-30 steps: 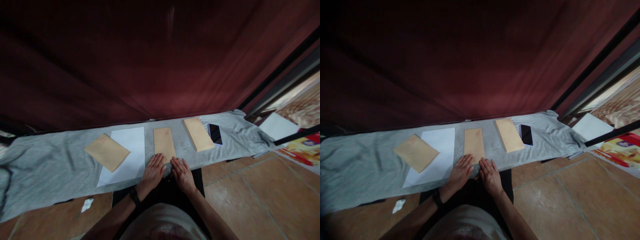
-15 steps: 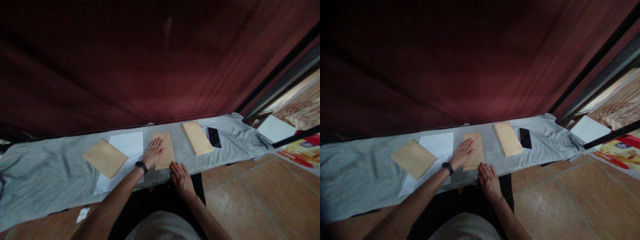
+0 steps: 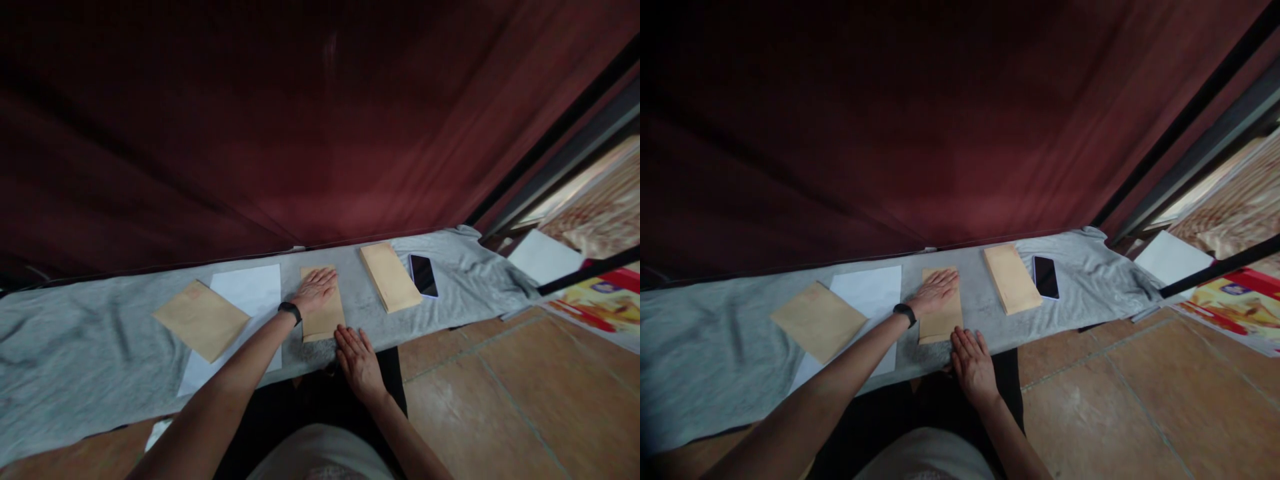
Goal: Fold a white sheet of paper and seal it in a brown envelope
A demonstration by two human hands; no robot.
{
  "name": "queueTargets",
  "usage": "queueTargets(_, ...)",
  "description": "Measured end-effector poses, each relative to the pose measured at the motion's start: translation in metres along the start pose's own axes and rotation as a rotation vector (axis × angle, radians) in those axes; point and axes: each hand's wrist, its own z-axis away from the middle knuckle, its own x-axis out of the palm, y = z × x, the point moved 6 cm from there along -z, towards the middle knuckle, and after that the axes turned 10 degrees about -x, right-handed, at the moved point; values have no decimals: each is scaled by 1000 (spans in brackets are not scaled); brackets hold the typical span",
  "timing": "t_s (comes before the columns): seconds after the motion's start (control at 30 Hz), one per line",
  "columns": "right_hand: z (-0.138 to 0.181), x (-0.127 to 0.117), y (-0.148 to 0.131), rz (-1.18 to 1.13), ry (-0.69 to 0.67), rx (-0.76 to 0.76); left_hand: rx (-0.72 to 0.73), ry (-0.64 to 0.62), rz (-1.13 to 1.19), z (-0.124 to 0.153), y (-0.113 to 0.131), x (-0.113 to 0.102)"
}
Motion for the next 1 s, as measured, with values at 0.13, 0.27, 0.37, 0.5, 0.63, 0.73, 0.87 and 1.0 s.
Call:
queueTargets(0.13, 0, 0, 1, -5, -9, 15, 92, -72, 23, 14, 9, 1)
queueTargets(0.27, 1, 0, 1, -1, -4, -2, 158, -136, 49, 33, 19, 2)
queueTargets(0.37, 1, 1, 1, -8, -2, -6, 209, -180, 79, 50, 29, 0)
queueTargets(0.5, 2, 3, 1, -14, -10, -7, 240, -209, 127, 72, 39, -8)
queueTargets(0.63, 3, 3, 1, 2, -11, -15, 207, -206, 164, 91, 47, -16)
queueTargets(0.73, 2, 3, 1, 19, -14, -10, 129, -121, 155, 111, 54, -21)
queueTargets(0.87, 2, 2, 2, 20, -29, 5, 111, -2, 123, 150, 73, -20)
queueTargets(1.0, 2, 2, 2, 9, -46, 8, 60, 74, 85, 175, 82, -13)
